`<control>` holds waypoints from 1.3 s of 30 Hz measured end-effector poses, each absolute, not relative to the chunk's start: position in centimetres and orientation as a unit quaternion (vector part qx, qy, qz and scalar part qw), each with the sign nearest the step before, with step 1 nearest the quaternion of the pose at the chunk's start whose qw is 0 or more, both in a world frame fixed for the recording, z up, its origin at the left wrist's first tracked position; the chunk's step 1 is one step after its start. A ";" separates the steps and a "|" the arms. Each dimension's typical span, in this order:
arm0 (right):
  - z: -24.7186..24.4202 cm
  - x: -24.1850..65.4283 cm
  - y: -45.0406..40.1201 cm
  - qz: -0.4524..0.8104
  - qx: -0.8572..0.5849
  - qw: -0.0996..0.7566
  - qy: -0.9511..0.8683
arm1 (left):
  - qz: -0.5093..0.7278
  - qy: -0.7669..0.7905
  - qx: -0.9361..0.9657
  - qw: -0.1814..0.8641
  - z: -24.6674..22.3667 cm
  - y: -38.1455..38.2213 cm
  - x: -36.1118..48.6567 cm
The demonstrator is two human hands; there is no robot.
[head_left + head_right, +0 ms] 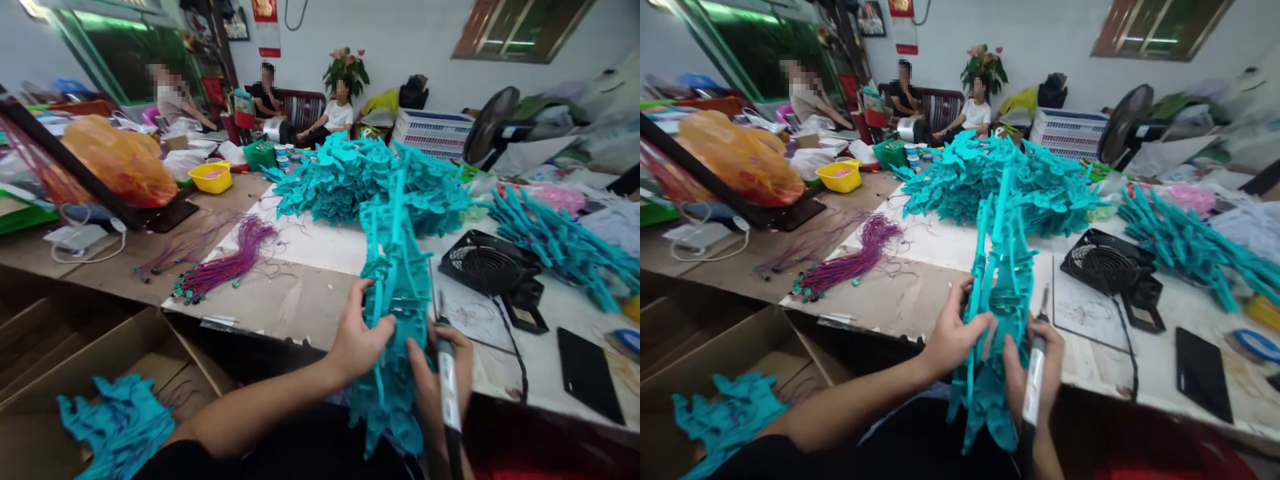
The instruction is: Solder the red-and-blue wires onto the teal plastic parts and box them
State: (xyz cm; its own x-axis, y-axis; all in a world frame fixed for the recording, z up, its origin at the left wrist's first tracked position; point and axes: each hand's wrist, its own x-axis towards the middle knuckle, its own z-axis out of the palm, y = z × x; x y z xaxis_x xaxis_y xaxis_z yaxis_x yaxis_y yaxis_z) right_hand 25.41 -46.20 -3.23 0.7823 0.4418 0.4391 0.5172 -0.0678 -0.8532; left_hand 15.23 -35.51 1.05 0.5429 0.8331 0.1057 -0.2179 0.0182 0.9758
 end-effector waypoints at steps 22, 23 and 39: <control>-9.2 30.7 -39.9 0.024 -0.819 0.464 -0.338 | 0.317 0.384 0.757 0.423 -4.1 -26.9 12.5; -9.0 30.7 -39.9 0.021 -0.818 0.468 -0.335 | 0.303 0.381 0.784 0.386 -4.3 -26.3 11.0; -7.0 29.5 -41.0 -0.008 -0.813 0.486 -0.321 | 0.211 0.324 0.879 0.278 -9.5 -30.3 15.8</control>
